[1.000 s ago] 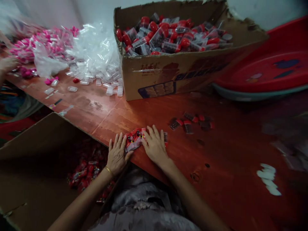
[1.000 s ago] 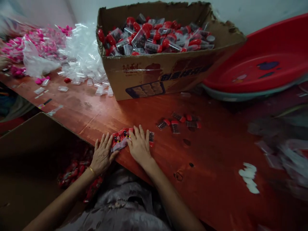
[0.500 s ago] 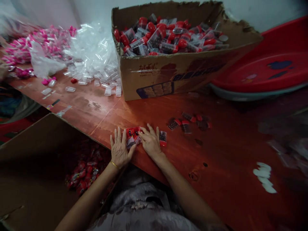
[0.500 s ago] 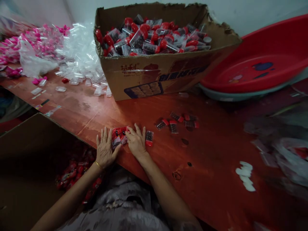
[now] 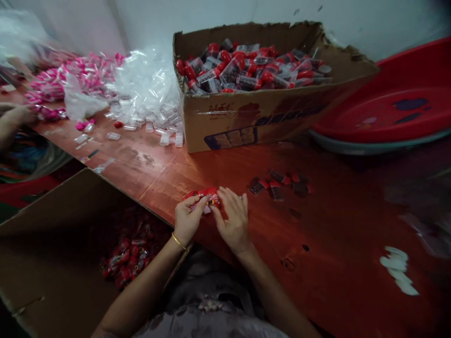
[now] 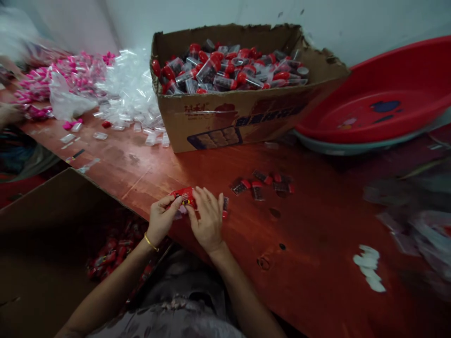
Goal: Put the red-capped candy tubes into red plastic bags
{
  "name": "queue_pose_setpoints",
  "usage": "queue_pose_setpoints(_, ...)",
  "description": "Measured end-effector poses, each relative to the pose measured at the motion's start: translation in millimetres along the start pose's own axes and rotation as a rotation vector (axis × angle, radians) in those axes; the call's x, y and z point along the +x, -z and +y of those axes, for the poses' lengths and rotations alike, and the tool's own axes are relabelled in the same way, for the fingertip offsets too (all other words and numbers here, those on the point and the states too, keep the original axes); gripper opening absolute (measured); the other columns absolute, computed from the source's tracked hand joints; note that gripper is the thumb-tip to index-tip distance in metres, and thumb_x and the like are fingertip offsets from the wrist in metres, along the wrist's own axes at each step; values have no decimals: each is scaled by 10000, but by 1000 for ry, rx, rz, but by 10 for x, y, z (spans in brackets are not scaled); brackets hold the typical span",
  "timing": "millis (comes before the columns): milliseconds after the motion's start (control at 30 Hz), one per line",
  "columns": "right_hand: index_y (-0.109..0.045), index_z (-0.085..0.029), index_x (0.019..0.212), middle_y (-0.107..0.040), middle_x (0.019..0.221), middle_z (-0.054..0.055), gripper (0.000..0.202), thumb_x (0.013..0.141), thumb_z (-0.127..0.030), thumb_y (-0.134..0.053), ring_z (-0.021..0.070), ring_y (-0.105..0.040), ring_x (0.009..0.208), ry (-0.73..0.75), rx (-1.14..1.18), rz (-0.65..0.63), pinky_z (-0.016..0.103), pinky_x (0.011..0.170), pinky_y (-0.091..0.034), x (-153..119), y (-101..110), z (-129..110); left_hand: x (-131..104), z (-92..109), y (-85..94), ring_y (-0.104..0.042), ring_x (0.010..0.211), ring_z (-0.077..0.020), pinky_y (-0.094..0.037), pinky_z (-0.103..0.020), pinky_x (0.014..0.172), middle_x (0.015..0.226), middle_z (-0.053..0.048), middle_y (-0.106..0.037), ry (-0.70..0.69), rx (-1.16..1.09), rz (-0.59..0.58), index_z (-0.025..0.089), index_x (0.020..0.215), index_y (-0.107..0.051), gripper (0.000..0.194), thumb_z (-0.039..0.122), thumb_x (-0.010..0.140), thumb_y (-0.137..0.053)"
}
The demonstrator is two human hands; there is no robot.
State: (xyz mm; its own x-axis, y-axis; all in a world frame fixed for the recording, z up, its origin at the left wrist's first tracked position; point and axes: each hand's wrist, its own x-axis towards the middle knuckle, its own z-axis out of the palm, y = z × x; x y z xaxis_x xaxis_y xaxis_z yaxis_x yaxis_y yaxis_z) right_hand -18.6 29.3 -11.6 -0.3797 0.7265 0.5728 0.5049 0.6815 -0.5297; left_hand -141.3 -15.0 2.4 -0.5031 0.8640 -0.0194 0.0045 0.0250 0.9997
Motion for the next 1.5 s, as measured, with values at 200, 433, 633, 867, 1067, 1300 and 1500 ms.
queue_pose_setpoints(200,-644,-185,907,-698,829,39,229,832,-371,-532,172,-634,724,-447,633,-113,304,676,-522,-60,-90,-80,-120,-19,-56,-592,691,-146,-471,-249,692,754,-22,-699,34,-265,99,169,790,-738,257,401,697,-678)
queue_pose_setpoints(433,-545,-204,654,-525,562,-33,299,879,-366,-432,109,-474,518,-431,553,-60,221,491,-402,-122,-62,-127,-243,-100,-137,-604,683,-138,-473,-260,727,757,-35,-709,210,-364,78,144,748,-727,280,384,608,-757)
queue_pose_setpoints(633,-571,-209,777,-608,680,-11,249,904,-353,-413,139,-564,628,-363,462,-183,247,594,-459,-233,22,-32,-272,-111,-108,-600,645,-115,-464,-218,660,717,-24,-698,356,-411,-16,131,765,-717,305,373,589,-778)
queue_pose_setpoints(867,-570,-187,1152,-590,1212,72,414,788,-74,-409,219,-488,1109,6,-15,-457,396,959,-369,133,514,649,-200,38,-25,-619,669,-121,-479,-218,641,738,-34,-690,497,-469,-6,117,750,-673,343,373,557,-795)
queue_pose_setpoints(1067,-567,-195,1198,-571,1256,80,464,751,-126,-464,249,-461,1140,155,-283,-732,429,946,-328,225,703,957,-208,13,-55,-630,670,-122,-496,-222,629,804,-48,-697,576,-489,-59,126,789,-656,341,360,578,-788)
queue_pose_setpoints(1300,-513,-185,1250,-554,1272,101,457,794,-219,-520,265,-457,1127,168,-238,-715,457,974,-264,121,734,885,-223,-26,-50,-613,607,-104,-488,-203,598,684,-23,-682,586,-451,-4,115,682,-650,354,353,495,-833)
queue_pose_setpoints(1500,-614,-159,972,-647,943,94,257,763,-308,-615,235,-536,882,-8,-234,-643,372,825,-393,-62,702,858,-232,1,-89,-629,641,-131,-497,-233,615,715,-35,-691,627,-503,-44,138,771,-669,363,376,537,-812)
